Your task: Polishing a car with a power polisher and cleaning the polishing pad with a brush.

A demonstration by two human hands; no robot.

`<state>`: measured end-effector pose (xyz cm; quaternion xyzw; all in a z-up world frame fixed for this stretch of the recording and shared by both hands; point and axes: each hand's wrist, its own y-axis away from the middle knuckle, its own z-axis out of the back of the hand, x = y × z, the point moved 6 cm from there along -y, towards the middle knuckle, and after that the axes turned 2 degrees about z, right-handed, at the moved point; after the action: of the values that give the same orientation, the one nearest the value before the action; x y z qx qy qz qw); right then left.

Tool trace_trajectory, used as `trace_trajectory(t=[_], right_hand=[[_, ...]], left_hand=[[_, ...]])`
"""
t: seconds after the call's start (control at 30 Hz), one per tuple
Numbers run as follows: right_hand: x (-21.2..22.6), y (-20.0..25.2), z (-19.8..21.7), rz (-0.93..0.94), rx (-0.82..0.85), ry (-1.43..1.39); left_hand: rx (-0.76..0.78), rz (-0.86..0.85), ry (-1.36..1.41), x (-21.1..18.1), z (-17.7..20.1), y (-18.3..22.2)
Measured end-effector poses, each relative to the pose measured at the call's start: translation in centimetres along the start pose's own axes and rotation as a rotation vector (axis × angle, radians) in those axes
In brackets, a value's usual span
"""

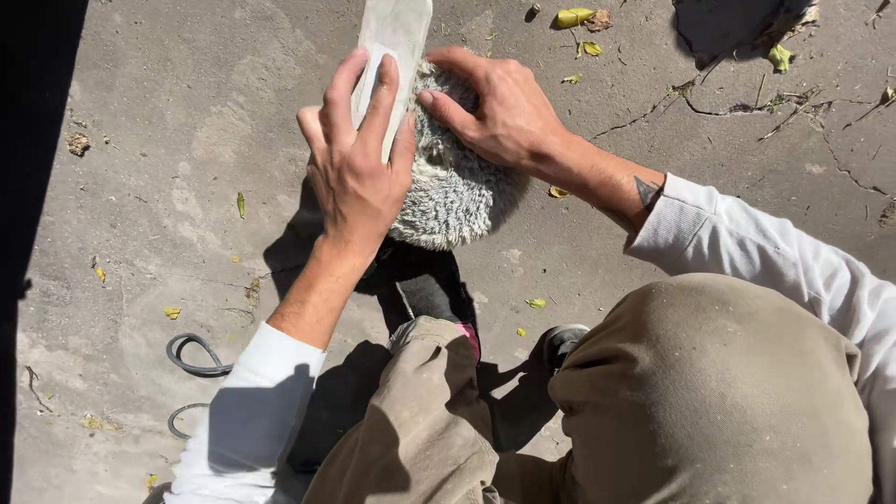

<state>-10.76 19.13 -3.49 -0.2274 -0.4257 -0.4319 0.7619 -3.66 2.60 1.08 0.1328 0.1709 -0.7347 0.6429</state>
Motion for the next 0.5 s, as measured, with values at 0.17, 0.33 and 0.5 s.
trace_trajectory(t=[0.17,0.33,0.5], right_hand=[[-0.6,-1.2,0.4,-0.095,0.019,-0.044],[-0.5,-1.4,-0.2,0.032,0.066,-0.011],[-0.5,-1.1,-0.5,-0.068,0.091,0.005]], left_hand=[[-0.028,-0.08,0.001,0.1,-2.2,16.1],[-0.003,0.064,-0.041,1.0,0.3,2.9],[0.046,0.025,-0.022,1.7,0.4,0.7]])
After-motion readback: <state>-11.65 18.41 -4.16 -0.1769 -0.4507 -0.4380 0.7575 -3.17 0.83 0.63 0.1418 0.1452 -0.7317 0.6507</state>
